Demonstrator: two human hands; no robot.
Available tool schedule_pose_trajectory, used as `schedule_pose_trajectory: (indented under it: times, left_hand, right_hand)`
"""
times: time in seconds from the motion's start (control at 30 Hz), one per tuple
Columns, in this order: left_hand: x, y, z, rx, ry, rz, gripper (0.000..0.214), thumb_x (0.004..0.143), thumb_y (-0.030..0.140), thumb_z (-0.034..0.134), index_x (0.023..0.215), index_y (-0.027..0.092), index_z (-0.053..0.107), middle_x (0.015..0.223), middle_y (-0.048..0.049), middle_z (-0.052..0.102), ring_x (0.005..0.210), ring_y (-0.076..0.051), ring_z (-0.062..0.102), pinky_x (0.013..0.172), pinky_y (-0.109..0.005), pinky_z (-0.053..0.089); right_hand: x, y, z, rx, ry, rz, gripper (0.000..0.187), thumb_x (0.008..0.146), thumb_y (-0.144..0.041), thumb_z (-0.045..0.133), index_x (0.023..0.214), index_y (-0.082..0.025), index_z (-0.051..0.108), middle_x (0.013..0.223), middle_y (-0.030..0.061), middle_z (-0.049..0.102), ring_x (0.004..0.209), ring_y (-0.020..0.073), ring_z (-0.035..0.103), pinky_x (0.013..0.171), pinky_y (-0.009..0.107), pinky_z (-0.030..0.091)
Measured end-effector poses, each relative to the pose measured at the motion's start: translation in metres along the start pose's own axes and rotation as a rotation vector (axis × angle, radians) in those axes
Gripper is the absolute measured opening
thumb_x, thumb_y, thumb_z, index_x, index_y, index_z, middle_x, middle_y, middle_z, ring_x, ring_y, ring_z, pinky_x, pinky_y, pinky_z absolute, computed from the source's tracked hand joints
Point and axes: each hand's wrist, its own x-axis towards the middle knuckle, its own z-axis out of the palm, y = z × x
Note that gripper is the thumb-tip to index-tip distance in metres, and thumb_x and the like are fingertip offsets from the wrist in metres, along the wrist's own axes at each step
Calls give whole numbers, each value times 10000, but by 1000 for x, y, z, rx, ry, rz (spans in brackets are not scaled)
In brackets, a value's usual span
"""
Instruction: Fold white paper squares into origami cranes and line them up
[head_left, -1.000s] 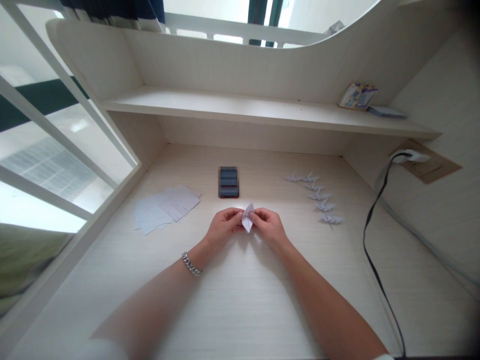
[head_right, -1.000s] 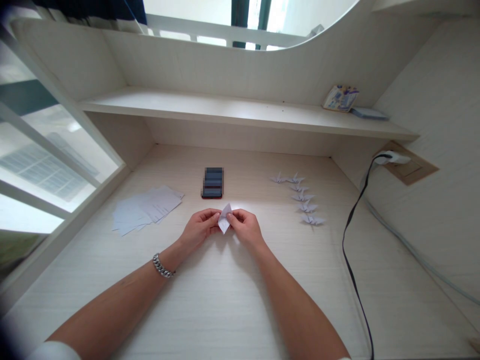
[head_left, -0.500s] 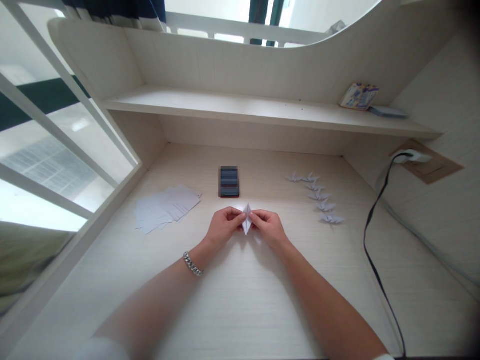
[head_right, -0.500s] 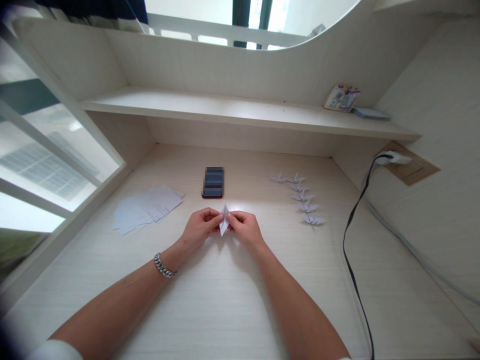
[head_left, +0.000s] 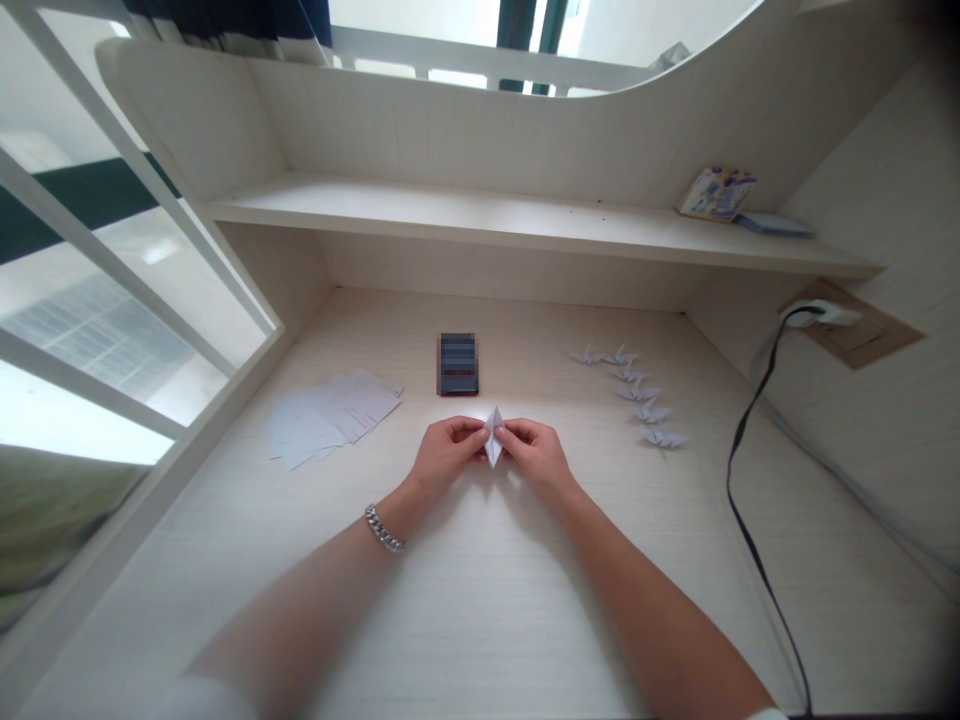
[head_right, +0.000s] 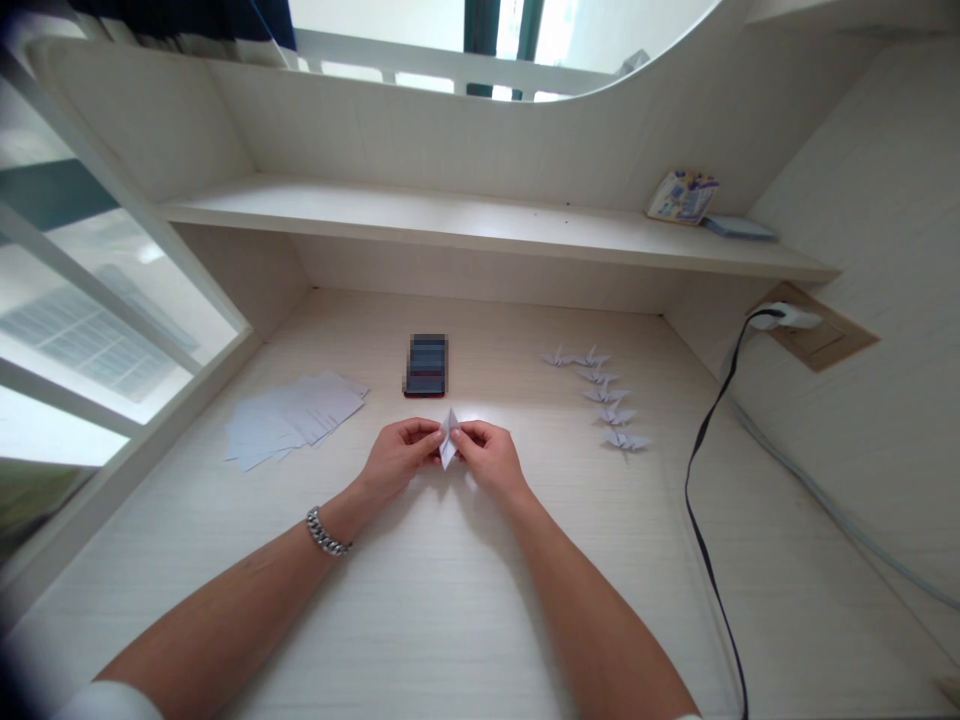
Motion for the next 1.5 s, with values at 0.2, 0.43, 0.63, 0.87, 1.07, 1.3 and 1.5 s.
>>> schedule_pose_trajectory:
  times: [0.2, 0.43, 0.63, 0.87, 1.07, 1.3, 1.5]
  left_hand:
    - [0, -2, -1, -1, 8, -5, 300, 643, 339, 722, 809, 98, 654, 669, -42, 652, 554, -115, 579, 541, -239, 479]
    - [1, -1, 0, -20, 16, 0, 273, 637, 332, 727, 769, 109, 643, 653, -28, 639, 562, -109, 568, 523, -217, 457]
    - [0, 2, 1, 3, -27, -37, 270, 627, 329, 734, 731, 101, 632, 614, -17, 612, 525, -96, 532, 504, -216, 438]
    - [0, 3, 0, 79, -77, -49, 290, 639, 368, 712, 729, 98, 659, 620, -28, 617, 524, -98, 526, 489, -209, 418]
    - [-2, 3, -1, 209, -116, -13, 267, 679, 367, 668, 737, 107, 668, 635, -32, 624, 545, -105, 541, 502, -207, 425]
    - [-3, 4, 0, 258, -139, 9, 265, 685, 367, 664, 740, 108, 669, 616, -30, 626, 511, -101, 534, 491, -209, 423]
    - [-1, 0, 0, 160, 12, 75, 307, 672, 395, 683, 796, 114, 675, 683, -47, 655, 579, -123, 572, 527, -224, 464]
  right_hand:
    - [1, 1, 0, 13, 9, 18, 271, 693, -385, 648, 801, -143, 704, 654, 41, 655, 558, 141, 546, 533, 254, 430]
    - [-2, -9, 1, -24, 13, 32, 229, 674, -366, 668, 730, -147, 702, 604, 27, 631, 524, 128, 520, 497, 240, 404]
    - [-2, -7, 0, -87, 92, -29, 303, 688, -424, 651, 771, -140, 719, 695, 59, 642, 577, 144, 538, 493, 243, 395]
    - [-1, -4, -2, -33, 49, -14, 275, 680, -400, 671, 755, -141, 724, 659, 42, 637, 571, 138, 532, 507, 247, 378]
    - [-1, -7, 0, 49, 81, 23, 261, 647, -377, 710, 775, -150, 726, 630, 27, 634, 524, 115, 492, 490, 242, 359]
    - [-2, -9, 0, 95, 142, 58, 275, 659, -424, 696, 726, -157, 716, 590, 18, 619, 490, 103, 465, 462, 236, 343]
    - [0, -4, -1, 121, 10, 43, 300, 648, -404, 712, 833, -167, 706, 760, 53, 682, 653, 157, 583, 590, 263, 439]
